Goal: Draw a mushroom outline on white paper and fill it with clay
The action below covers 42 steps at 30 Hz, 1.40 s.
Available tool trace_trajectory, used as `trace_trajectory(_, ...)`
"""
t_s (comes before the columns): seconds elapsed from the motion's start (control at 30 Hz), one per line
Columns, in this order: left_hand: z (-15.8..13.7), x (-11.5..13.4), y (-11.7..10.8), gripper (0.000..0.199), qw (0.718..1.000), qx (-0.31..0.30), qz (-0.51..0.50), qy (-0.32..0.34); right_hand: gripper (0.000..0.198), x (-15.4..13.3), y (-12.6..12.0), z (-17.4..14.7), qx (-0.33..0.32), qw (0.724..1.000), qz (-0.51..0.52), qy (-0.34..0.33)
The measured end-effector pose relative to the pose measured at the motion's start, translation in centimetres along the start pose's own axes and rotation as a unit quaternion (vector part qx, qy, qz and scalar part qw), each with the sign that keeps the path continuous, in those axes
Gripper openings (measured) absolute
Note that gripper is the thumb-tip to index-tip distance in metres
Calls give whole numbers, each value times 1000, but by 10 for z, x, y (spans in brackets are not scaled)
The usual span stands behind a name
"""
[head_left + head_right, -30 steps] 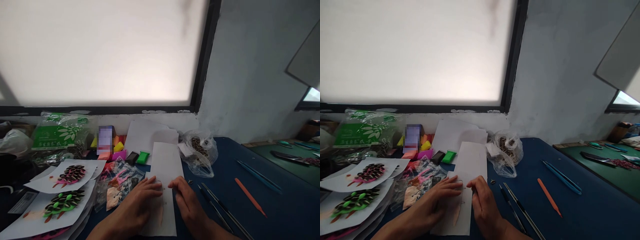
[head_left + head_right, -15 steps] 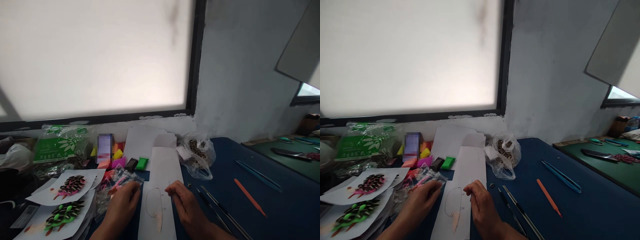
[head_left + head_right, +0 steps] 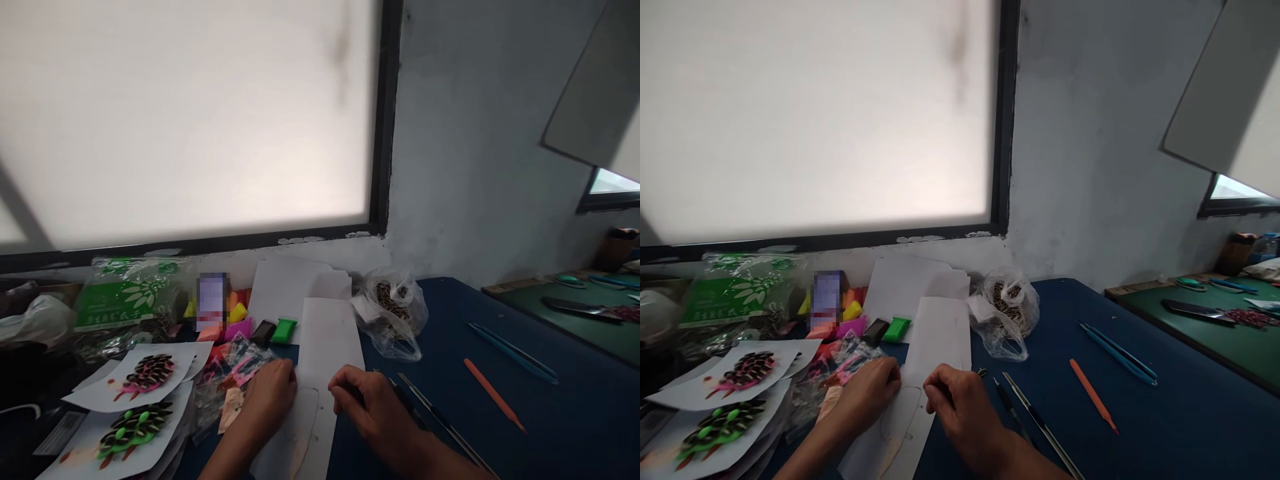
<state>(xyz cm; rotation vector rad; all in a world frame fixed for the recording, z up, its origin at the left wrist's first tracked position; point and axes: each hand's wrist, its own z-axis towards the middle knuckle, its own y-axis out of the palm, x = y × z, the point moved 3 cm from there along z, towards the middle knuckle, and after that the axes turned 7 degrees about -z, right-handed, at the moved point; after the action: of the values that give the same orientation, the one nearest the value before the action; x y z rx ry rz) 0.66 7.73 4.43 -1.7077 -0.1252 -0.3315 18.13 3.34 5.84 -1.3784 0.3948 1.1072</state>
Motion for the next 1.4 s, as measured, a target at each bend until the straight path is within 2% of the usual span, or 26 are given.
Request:
trace_trajectory(0.07, 2, 3, 0, 30, 1000, -6, -2, 14, 23, 4, 5, -1, -10, 1000, -4, -2)
trace_trajectory(0.27, 5, 5, -9, 29, 1000, -22, 5, 1, 19, 15, 12, -3, -22, 999, -47, -7)
trace_trajectory(0.43, 11, 2, -9, 29, 999, -42, -14, 18, 20, 13, -2, 2, -18, 994, -106, -12)
trace_trajectory(0.6, 15, -1, -8, 28, 999, -25, -15, 22, 23, 19, -21, 12, -12, 981, -194, 5)
trace_trajectory(0.73, 16, -3, -5, 28, 999, -24, -26, 24, 27, 22, -25, 12, -19, 977, -210, 18)
trace_trajectory(0.83, 17, -3, -3, 26, 997, -26, -51, 46, 27, 22, -23, 11, -21, 977, -213, 19)
trace_trajectory(0.97, 20, 5, -6, 8, 988, -34, -111, 106, 24, 22, -23, 13, -20, 977, -211, 16)
trace_trajectory(1.17, 31, 27, 2, 15, 957, -68, -206, 191, 21, 15, -23, 12, -11, 978, -207, -5)
trace_trajectory(1.27, 36, 31, 6, 8, 952, -24, -234, 196, 14, 11, -14, 5, -26, 968, -250, -16)
trace_trajectory(1.33, 36, 29, 3, 20, 950, 20, -248, 191, 11, 11, -5, 0, -48, 966, -253, -27)
trace_trajectory(1.4, 32, 20, -2, 25, 949, 40, -255, 183, 13, 12, 5, -4, -75, 966, -246, -37)
